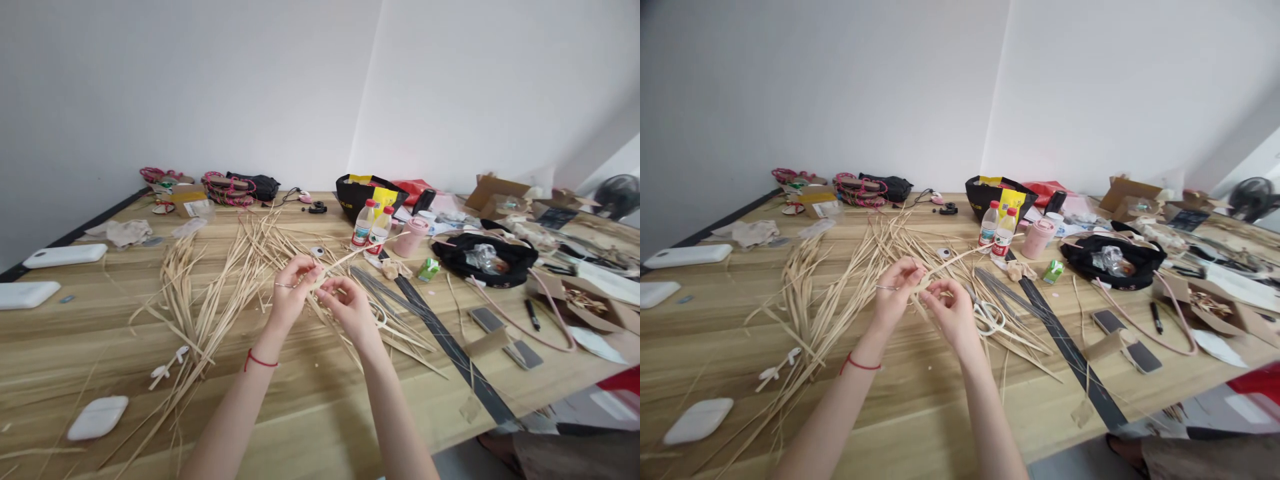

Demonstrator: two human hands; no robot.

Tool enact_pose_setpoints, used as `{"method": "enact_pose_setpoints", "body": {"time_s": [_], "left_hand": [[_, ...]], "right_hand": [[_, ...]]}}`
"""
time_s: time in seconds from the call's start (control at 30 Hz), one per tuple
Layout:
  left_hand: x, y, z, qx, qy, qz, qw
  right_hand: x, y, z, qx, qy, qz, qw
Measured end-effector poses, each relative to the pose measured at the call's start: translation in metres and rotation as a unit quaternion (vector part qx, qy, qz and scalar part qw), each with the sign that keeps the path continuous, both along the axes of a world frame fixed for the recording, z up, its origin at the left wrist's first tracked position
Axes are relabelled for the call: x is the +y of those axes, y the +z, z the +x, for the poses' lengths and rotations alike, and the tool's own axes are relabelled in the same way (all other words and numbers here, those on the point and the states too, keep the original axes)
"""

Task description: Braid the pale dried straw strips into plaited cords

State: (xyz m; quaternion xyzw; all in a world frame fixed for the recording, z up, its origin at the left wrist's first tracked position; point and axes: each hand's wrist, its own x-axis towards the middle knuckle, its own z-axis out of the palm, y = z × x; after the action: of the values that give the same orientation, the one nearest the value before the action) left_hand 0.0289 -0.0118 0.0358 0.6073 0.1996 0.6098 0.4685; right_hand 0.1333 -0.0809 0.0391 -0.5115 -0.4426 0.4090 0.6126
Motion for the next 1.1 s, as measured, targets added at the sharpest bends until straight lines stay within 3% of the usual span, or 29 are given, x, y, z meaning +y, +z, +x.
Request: {"method": "enact_pose_setpoints", "body": {"time_s": [0.23, 0.47, 0.63, 0.77, 0.9, 1.1], "left_hand": [[-0.0031, 0.0010, 0.0018, 0.005, -0.006, -0.001, 1.000], [-0.0066, -0.0009, 0.0036, 0.007, -0.039, -0.023, 0.999], [-0.0068, -0.0015, 0.0059, -0.010, -0.043, -0.020, 0.999], [-0.0067, -0.0008, 0.0061, -0.004, -0.050, -0.019, 0.999], [-0.0071, -0.0017, 0.0058, 0.005, -0.052, -0.016, 0.998], [-0.0068, -0.0029, 0.0052, 0.005, -0.049, -0.012, 0.999]], "right_hand": [[0.0006, -0.0022, 0.0016, -0.010, 0.021, -0.013, 1.000], [0.0002, -0.0045, -0.0007, 0.098, 0.014, 0.025, 0.995], [-0.0039, -0.0016, -0.0005, 0.173, 0.034, -0.015, 0.984], [-0.0030, -0.0024, 0.0043, 0.157, 0.011, -0.034, 0.987], [0.0006, -0.0078, 0.0051, 0.154, -0.026, -0.003, 0.988], [0.0004, -0.0100, 0.0026, 0.233, -0.021, 0.025, 0.972]]}}
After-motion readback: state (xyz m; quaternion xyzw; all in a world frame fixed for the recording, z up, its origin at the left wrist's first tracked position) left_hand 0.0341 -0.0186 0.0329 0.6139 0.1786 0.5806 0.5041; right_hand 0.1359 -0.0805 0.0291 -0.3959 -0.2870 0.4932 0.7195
